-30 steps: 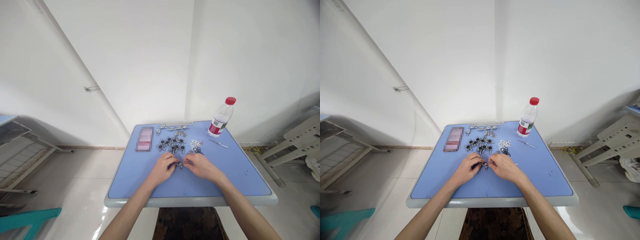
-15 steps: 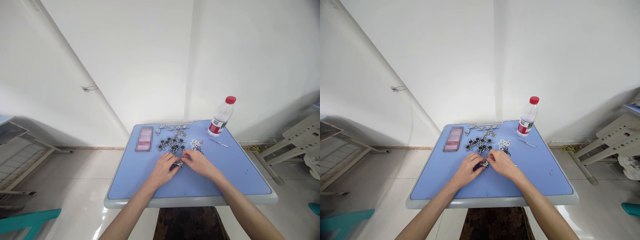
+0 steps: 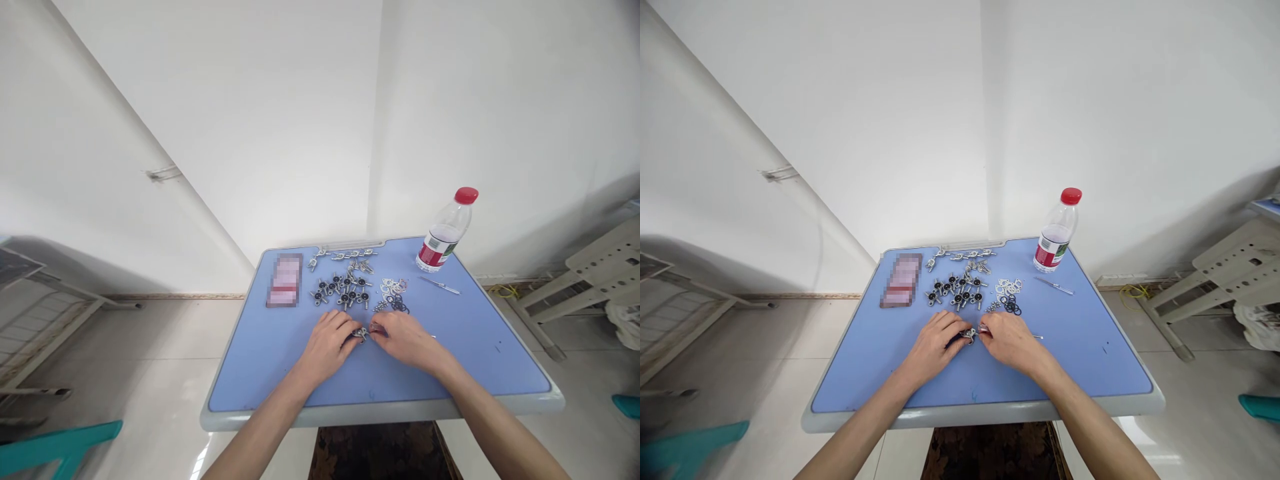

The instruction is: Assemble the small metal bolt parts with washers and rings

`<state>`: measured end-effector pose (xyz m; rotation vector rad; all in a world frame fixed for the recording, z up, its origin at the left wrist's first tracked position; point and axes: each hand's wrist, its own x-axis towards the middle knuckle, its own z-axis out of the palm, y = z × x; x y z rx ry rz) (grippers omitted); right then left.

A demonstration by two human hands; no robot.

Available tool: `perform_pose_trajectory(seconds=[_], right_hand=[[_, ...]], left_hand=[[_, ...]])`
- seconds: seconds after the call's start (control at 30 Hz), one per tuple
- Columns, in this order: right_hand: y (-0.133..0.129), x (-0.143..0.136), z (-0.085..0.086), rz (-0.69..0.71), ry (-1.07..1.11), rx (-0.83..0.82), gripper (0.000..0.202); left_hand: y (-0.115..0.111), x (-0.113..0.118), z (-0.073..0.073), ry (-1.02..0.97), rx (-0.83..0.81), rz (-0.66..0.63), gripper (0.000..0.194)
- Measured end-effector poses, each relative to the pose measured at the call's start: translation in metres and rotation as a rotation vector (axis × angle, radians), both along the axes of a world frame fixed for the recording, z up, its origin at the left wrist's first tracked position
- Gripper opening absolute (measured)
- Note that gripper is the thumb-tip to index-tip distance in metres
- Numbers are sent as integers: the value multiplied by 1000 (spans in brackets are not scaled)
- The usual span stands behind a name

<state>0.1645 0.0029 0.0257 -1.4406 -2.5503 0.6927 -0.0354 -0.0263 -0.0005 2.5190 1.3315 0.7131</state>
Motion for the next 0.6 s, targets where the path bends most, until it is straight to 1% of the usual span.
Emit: perform_pose_trajectory(seconds=[0.1, 0.3, 0.6], right_hand=[[-3, -1, -1, 2, -15, 14, 19], [-8, -2, -2, -19, -10, -17, 19], [-13, -1, -7, -25, 27, -44, 15]], left_hand=[[-2, 0, 1, -12, -32, -10, 10], [-6, 0, 4, -60, -109, -15, 11], [-10, 0, 2, -81, -101, 6, 10]])
